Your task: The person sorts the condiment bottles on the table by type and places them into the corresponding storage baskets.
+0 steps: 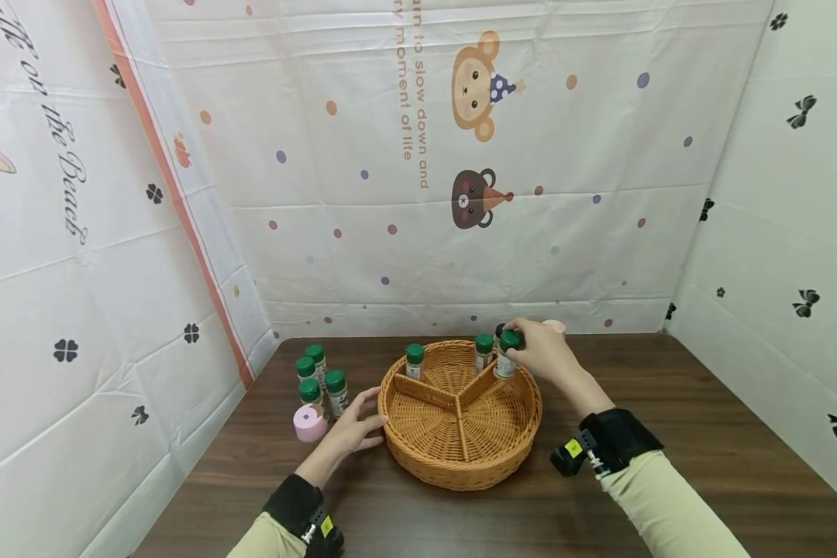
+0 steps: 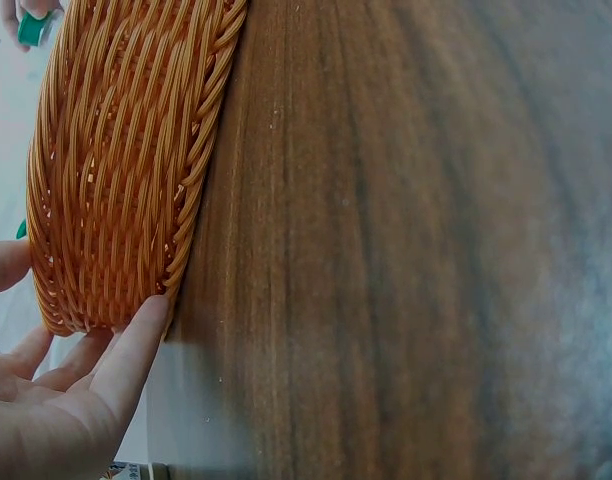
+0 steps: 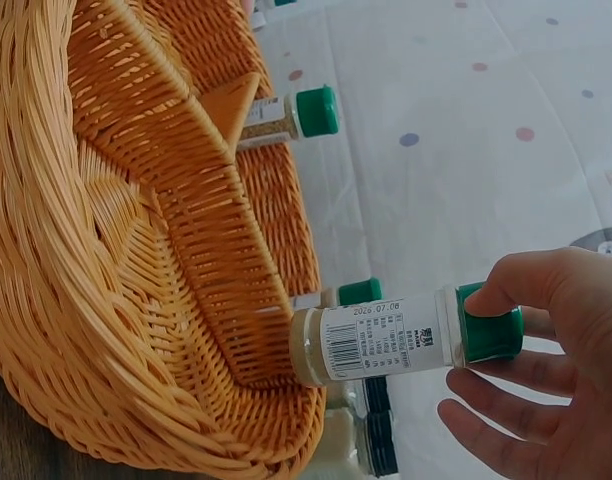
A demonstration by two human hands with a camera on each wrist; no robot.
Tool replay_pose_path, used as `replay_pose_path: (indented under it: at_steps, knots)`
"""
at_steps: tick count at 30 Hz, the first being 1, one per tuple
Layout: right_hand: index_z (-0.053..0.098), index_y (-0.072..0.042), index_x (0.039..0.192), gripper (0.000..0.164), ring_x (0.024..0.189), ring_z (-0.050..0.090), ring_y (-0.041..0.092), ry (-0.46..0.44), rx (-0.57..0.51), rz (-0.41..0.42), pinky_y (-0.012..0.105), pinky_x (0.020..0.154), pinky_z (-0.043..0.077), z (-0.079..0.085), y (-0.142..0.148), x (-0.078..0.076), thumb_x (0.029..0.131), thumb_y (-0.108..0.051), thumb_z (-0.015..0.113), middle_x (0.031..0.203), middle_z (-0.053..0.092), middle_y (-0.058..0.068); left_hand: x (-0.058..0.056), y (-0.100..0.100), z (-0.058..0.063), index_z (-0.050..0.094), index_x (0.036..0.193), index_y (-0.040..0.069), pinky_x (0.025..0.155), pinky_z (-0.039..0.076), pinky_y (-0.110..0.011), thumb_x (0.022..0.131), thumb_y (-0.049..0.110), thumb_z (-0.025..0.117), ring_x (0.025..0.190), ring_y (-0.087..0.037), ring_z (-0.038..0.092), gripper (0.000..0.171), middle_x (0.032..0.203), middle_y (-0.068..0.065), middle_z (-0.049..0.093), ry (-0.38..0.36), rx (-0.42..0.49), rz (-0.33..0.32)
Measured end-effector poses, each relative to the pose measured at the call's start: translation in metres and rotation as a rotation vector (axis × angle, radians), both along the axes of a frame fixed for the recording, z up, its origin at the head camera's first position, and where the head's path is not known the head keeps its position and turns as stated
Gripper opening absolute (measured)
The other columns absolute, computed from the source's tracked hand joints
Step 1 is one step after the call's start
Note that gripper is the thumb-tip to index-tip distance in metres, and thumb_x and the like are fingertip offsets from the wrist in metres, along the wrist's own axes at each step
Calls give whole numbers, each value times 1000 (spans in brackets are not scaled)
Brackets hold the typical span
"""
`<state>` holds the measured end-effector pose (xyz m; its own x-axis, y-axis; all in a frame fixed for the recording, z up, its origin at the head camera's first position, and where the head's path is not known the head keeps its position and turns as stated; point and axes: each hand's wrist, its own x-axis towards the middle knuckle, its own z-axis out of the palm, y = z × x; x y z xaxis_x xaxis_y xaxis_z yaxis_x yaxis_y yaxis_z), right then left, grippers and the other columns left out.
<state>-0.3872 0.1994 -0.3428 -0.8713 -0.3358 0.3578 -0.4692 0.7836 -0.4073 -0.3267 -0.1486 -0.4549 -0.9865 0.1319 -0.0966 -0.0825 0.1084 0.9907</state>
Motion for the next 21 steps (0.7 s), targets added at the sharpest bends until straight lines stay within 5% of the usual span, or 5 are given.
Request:
replay_pose_path:
  at_steps: [6, 21]
  knots:
    - [57, 2, 131, 41, 94, 68, 29, -53, -22, 27, 42, 75, 57, -1, -6, -1, 93, -12, 64, 111, 69, 22, 0, 0, 0, 26, 156, 9, 98, 52, -58, 100, 6, 55, 140, -48, 40, 63, 157, -29, 29, -4, -1, 0]
    - [58, -2, 130, 38, 96, 68, 30, 10, -19, 50, 42, 77, 58, -2, -26, -5, 94, -12, 67, 115, 68, 20, 0, -1, -1, 26, 156, 7, 97, 52, -58, 100, 6, 56, 139, -48, 41, 63, 156, -30, 30, 14, 2, -4]
